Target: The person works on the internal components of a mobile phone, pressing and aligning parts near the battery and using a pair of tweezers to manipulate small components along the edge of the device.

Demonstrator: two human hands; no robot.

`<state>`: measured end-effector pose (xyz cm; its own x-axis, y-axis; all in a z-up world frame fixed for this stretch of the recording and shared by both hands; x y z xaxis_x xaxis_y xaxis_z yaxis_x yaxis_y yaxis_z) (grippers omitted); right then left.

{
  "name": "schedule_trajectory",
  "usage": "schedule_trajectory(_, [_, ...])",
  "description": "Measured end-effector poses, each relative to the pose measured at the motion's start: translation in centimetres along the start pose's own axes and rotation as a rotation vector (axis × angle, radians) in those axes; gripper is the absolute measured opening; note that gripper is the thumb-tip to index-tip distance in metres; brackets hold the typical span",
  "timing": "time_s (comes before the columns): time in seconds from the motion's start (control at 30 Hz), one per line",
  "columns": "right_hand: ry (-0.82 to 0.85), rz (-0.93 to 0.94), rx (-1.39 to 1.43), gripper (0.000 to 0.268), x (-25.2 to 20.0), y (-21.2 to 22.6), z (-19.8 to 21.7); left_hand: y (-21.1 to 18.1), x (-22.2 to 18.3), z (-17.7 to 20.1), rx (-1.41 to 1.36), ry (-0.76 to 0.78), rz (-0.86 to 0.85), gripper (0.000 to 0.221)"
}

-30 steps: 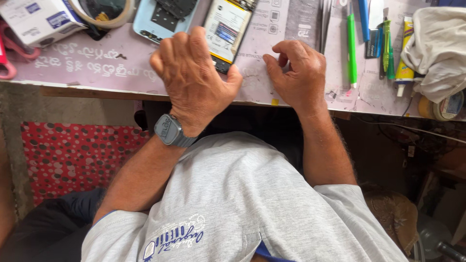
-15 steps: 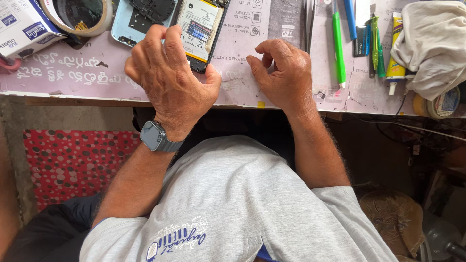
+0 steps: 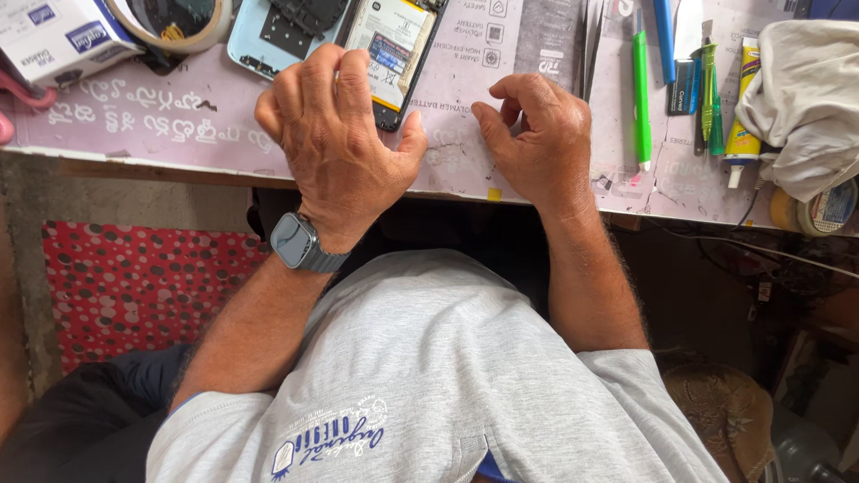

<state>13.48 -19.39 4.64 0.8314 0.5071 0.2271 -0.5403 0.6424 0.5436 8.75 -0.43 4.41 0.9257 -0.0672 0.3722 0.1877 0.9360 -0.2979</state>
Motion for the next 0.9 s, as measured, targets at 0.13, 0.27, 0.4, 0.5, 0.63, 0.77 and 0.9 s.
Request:
schedule_trajectory(0.13, [-0.006, 0.0, -0.015, 0.019, -0.1, 0.1, 0.1, 0.1, -0.1, -0.1, -0.013, -0.006, -0.013, 0.064])
schedule_trajectory(0.27, [-0.015, 0.007, -0.011, 0.019, -0.3, 0.0, 0.0, 0.1, -0.2, -0.6, -0.026, 0.005, -0.026, 0.064])
schedule_trajectory(0.4, [-0.024, 0.007, 0.022, 0.018, -0.4, 0.1, 0.1, 0.2, -0.4, -1.0, -0.051, 0.047, -0.025, 0.069])
schedule_trajectory(0.5, [-0.02, 0.004, 0.024, 0.018, -0.4, 0.5, 0.3, -0.1, -0.1, -0.7, -0.073, 0.031, -0.052, 0.072])
schedule_trajectory(0.63, [-0.003, 0.002, -0.015, 0.019, -0.3, 1.0, 0.2, -0.3, 0.1, -0.6, -0.088, 0.007, -0.081, 0.072])
schedule_trajectory(0.77, [0.001, -0.022, 0.009, 0.022, -0.3, 0.6, 0.1, 0.0, 0.3, -1.4, -0.1, 0.088, -0.027, 0.072])
schedule_trajectory(0.9, [0.008, -0.061, 0.015, 0.021, -0.2, 0.2, -0.1, 0.0, 0.4, -0.8, -0.124, 0.047, -0.061, 0.074])
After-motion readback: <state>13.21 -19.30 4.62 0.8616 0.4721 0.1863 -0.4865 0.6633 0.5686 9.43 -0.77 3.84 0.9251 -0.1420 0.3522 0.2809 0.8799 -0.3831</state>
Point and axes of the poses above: each hand's wrist, its own x-axis towards the middle knuckle, its own z-axis out of the back of the hand, y = z × x, the point moved 10 cm from there along x, towards the middle knuckle, and after that the axes turned 14 degrees about y, right-handed, at the moved point
